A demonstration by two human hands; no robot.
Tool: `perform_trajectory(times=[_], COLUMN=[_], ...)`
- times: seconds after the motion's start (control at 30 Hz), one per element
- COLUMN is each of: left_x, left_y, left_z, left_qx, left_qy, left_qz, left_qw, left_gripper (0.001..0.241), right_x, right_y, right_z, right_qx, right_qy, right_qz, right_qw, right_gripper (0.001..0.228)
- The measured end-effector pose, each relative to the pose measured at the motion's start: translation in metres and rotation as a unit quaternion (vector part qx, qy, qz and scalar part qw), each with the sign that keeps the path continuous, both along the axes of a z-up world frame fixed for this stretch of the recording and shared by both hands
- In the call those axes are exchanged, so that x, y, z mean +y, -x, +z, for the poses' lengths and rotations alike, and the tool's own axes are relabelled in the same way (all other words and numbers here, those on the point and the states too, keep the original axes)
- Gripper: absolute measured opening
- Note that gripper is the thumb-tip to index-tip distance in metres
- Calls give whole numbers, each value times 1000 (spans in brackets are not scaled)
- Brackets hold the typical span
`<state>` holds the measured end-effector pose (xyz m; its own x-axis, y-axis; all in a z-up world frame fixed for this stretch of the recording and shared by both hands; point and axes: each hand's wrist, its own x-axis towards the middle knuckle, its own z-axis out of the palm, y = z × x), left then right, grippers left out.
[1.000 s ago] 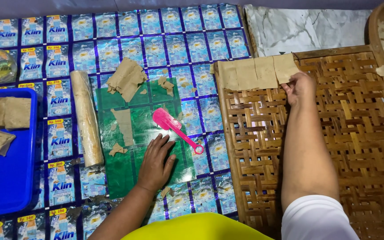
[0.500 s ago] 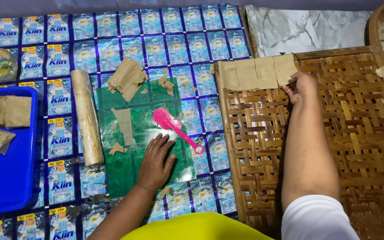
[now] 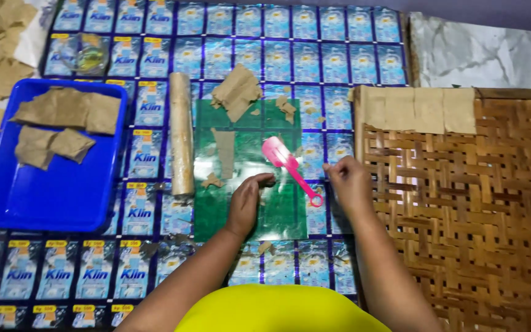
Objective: Flattening, cutting, and rolling thin sheets of dough on a workspace.
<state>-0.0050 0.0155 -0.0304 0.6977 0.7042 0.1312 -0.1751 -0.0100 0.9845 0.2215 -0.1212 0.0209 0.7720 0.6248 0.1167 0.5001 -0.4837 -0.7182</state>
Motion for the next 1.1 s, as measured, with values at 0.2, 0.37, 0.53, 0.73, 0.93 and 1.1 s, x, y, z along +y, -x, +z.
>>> perform_trajectory(times=[0.2, 0.37, 0.53, 0.73, 0.93, 1.1], left_x=[30, 39, 66, 124, 195, 214], left_y=[16, 63, 80, 37, -35, -69], left_z=[-3, 71, 73, 60, 25, 46], left_qx=[-50, 149, 154, 133, 205, 319], left_qy=[205, -184, -225, -272, -304, -291], left_qz=[-74, 107, 145, 129, 123, 117], left_qw=[975, 966, 951, 944, 922, 894], left_gripper=[47, 22, 18, 32, 51, 62], right_x=[29, 41, 47, 109, 184, 231], right_y=[58, 46, -14, -63, -55, -59], right_z=[-14, -1, -49, -65, -6, -36], right_qx=[-226, -171, -126, -37, -69, -60], right_qy=[76, 162, 92, 157, 225, 185], right_qz=[133, 123, 92, 59, 10, 64], right_qw=[962, 964, 983, 985, 972, 979], right_gripper=[33, 31, 24, 28, 31, 32])
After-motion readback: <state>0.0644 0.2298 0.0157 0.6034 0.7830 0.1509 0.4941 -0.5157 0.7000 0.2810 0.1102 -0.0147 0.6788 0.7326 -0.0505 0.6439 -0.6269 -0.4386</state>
